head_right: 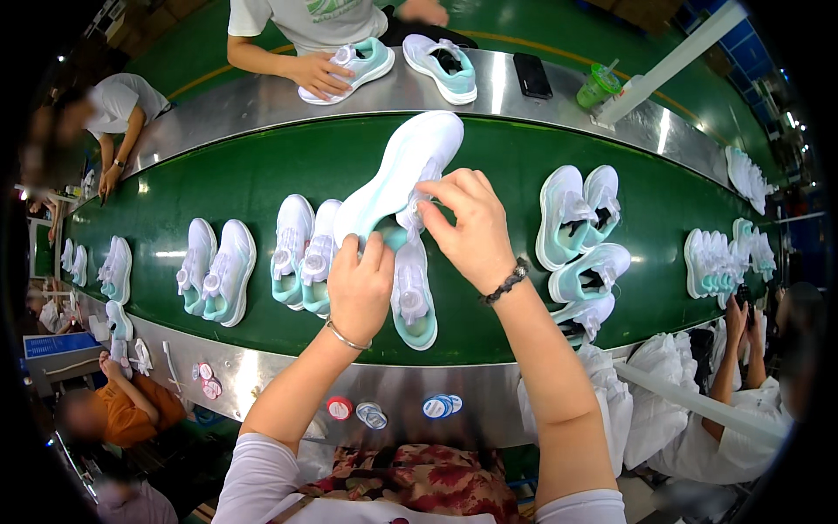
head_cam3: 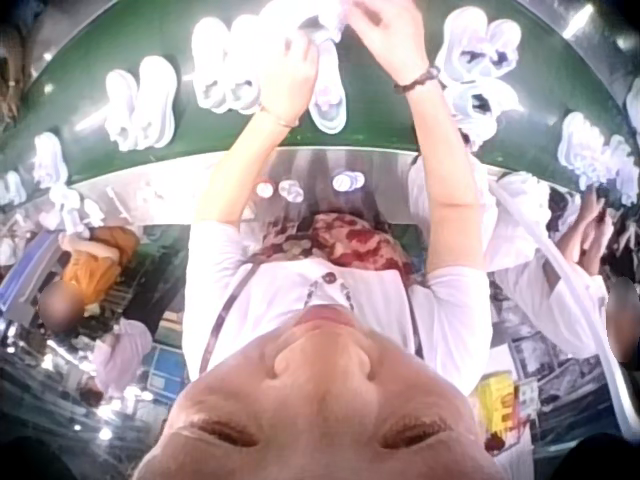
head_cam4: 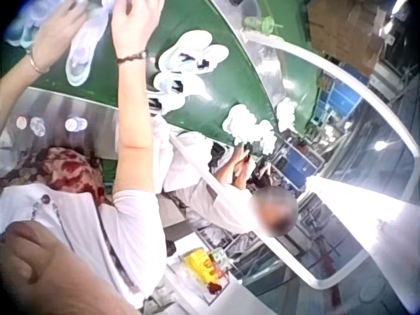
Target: The person takes labels from a box and plastic bags, and attaches them to shoes on a conveyor belt.
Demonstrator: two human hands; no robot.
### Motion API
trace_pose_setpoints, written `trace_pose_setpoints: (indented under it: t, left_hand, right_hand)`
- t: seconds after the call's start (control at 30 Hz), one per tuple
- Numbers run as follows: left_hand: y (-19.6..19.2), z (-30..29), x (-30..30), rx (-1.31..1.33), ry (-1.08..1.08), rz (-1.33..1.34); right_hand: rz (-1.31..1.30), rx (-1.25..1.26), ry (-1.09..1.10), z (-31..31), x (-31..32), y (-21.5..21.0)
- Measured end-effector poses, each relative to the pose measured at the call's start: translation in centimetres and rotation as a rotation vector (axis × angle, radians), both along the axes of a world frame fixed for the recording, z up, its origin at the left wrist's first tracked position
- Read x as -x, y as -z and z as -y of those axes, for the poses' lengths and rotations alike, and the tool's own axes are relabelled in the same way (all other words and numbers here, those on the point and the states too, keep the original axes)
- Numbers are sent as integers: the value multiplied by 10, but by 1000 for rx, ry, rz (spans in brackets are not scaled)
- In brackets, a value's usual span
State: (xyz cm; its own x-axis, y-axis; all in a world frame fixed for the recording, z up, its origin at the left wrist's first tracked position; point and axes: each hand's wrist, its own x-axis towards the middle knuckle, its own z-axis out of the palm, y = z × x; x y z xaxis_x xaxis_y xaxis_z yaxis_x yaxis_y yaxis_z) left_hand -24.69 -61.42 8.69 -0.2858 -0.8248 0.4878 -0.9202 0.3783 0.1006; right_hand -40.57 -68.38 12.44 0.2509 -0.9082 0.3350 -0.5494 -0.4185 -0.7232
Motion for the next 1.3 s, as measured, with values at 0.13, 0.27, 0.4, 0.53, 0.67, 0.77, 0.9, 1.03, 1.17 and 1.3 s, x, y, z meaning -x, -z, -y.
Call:
trace_pose_setpoints:
  t: [0.13,0.27,0.4,0.53,0.67,0.77,0.9,1.03,1.17,1.3]
  left_hand:
    - [-10,-13,-1,15,-9,3]
    - [-17,-22,2,28,-7,-11]
    - [-18,-39,-4,5,-15,-22]
    - [-29,-50,-4,-27,-25,-57]
    - [-30,-63,-8,-40,-54,-78]
    - [-28,-67,-13,-35,-77,-50]
    - [-31,-69,-13,-22,-68,-53]
    - [-36,-72,-12,15,-53,-44]
    - [-42,-77,-14,21,-53,-22]
    - [-40,-86,-18,15,-61,-25]
  right_hand:
    - [-173,238,-39,-15,-8,-5]
    - [-216,258,-56,-17,-11,1]
    - [-294,283,-203,-19,-12,-2]
    - [-27,60,-239,-18,4,-1]
    - [25,33,-23,-9,24,-5]
    - [-19,106,-58,-22,28,-18]
    - [-49,206,-213,-48,3,-26]
    - [-165,287,-253,-52,-14,-21]
    - [-335,314,-229,-57,-23,-24]
    - [-347,291,-257,-65,-28,-25]
